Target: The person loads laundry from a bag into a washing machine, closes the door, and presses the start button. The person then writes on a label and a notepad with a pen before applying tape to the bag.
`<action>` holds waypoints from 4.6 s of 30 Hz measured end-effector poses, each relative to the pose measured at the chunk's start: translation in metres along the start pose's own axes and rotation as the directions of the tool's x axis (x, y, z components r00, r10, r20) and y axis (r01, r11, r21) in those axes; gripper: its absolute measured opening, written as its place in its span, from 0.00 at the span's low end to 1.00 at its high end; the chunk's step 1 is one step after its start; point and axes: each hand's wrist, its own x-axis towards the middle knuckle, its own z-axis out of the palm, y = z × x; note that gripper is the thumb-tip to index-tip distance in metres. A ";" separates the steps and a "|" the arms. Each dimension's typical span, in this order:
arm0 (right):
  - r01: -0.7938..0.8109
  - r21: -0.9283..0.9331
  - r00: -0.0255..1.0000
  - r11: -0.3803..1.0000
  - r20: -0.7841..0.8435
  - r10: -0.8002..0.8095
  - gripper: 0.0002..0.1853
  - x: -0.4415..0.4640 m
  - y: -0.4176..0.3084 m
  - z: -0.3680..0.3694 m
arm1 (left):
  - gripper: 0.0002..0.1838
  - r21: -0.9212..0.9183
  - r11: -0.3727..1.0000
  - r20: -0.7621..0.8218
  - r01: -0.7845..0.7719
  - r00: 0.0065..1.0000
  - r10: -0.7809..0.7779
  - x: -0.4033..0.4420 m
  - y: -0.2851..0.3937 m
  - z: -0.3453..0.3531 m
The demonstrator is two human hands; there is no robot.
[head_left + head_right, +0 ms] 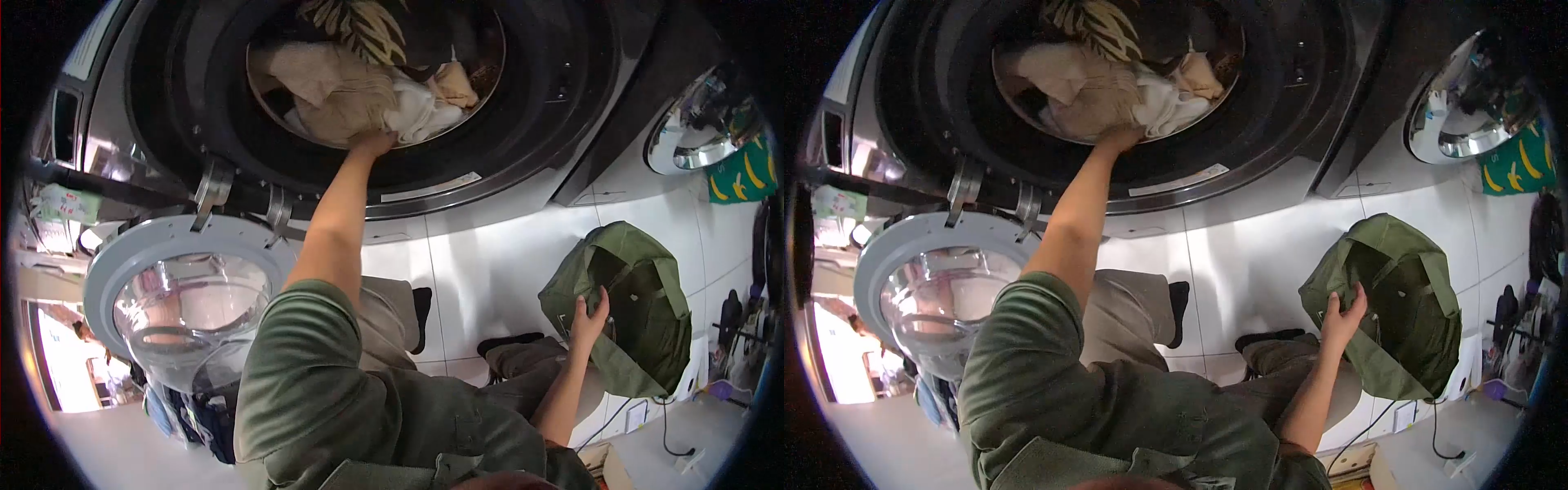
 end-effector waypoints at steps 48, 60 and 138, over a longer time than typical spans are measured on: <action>0.133 0.882 0.387 0.453 0.374 -0.843 0.34 -0.184 -0.185 -0.170 | 0.33 -0.710 0.538 -0.613 -0.454 0.775 -0.155 -0.489 -0.057 -0.294; 0.712 0.300 0.695 0.635 -0.435 -0.573 0.17 0.080 -0.277 -0.018 | 0.16 -0.561 -0.825 0.434 0.062 0.871 -0.230 -0.301 -0.017 0.034; -0.869 -0.133 0.462 0.477 0.132 0.877 0.17 -0.450 0.413 -0.164 | 0.09 -0.864 0.077 0.489 0.498 0.865 -0.109 -0.247 0.078 0.051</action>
